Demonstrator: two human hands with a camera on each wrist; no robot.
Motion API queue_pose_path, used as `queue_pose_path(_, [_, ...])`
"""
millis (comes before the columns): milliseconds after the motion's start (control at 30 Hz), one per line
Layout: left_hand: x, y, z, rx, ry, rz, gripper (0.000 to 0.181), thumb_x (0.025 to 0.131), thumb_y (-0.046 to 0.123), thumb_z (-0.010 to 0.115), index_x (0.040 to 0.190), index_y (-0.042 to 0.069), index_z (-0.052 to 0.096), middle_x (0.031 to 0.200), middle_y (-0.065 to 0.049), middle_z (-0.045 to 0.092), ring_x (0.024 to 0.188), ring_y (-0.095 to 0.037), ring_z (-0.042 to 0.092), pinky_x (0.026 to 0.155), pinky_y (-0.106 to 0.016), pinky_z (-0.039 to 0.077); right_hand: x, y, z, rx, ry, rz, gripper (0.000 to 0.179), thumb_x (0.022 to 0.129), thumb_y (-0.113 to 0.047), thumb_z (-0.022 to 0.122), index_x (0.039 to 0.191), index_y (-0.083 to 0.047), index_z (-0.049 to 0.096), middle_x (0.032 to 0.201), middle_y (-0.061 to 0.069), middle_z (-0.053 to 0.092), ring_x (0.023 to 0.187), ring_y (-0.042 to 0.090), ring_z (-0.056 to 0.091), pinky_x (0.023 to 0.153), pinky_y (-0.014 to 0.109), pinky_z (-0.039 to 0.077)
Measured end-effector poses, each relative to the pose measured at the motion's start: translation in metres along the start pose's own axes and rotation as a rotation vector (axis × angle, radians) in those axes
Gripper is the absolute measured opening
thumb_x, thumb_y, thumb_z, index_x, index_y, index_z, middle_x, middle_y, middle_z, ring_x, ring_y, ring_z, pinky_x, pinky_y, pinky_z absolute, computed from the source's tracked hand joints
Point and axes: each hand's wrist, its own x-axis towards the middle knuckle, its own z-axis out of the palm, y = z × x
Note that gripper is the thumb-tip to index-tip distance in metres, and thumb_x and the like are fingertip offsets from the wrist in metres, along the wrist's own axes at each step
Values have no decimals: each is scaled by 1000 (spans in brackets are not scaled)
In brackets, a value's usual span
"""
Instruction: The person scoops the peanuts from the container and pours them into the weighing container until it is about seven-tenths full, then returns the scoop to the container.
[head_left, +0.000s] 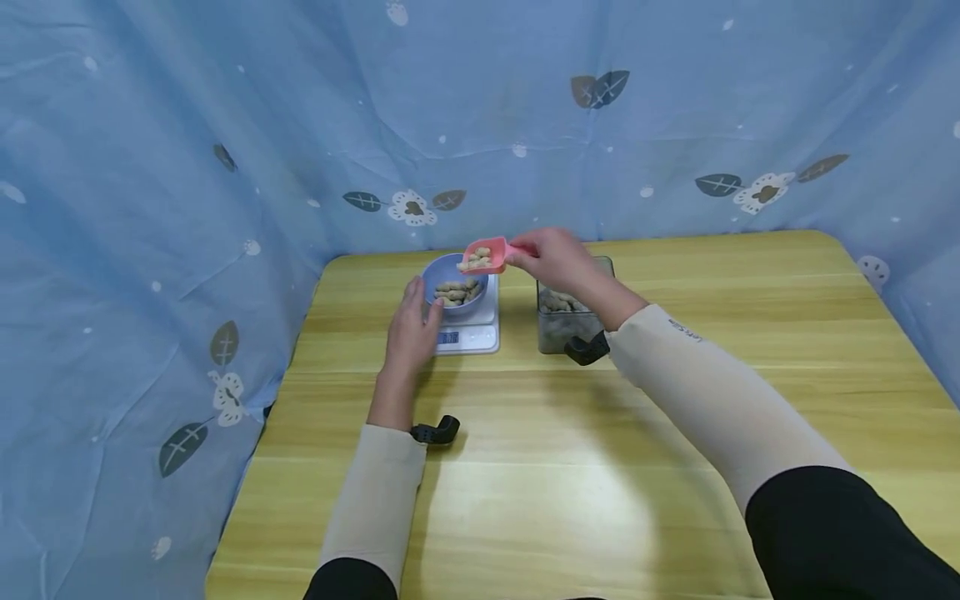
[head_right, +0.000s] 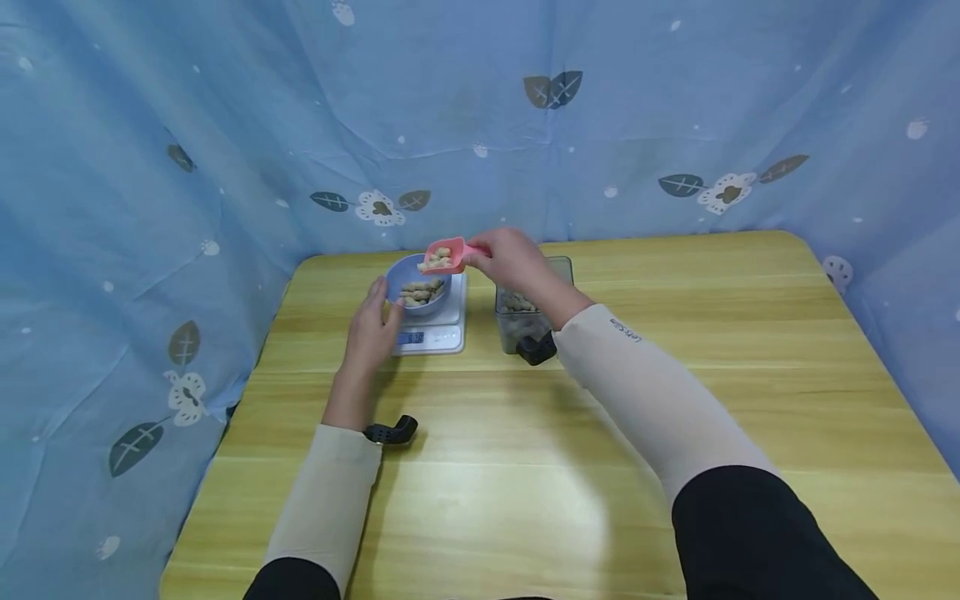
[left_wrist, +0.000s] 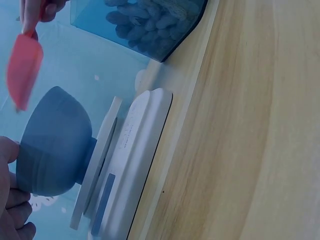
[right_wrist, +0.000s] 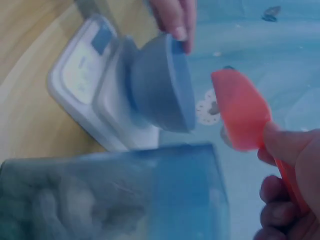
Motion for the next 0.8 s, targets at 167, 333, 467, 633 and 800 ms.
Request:
queue_pose_path(167, [0,1,3,10,1,11,66,104,42,41,156,6,23,164,-10,18,151,-29,20,123,-47,20,5,-6,14,-169,43,-46,29,99,-29,61,120,-13,71,105,6,72,92,25,61,81,40,51])
queue_pose_path(333, [1,1,5,14,10,17,65,104,42,41,156,6,25,164,-10,19,150,-29,22,122,-47,21,6,-15,24,-335,98,-115,26,98,-25,62,120,-13,71,107,10,69,102,29,63,86,46,53])
queue_pose_path(467, [1,0,5,7,19,17,65,104,42,41,155,6,26,164,-10,20,150,-29,23,122,-47,22,5,-19,29,-444,181,-210,19,98,-16,60,112,-12,72,95,11,66,88,30,64,73,44,55])
queue_pose_path(633, [1,0,4,14,8,17,66,104,42,40,156,6,24,165,-8,17,150,-29,21,122,-47,21,5,-22,30,-516,234,-256,27,96,-2,57,116,-12,73,92,10,65,81,28,62,67,39,56])
queue_pose_path(800, [0,0,1,4,6,5,66,104,42,41,156,7,23,165,-7,16,151,-29,20,123,-48,20,5,-23,27,-520,255,-246,24,97,-6,58,116,-14,72,91,9,65,78,26,60,62,36,55])
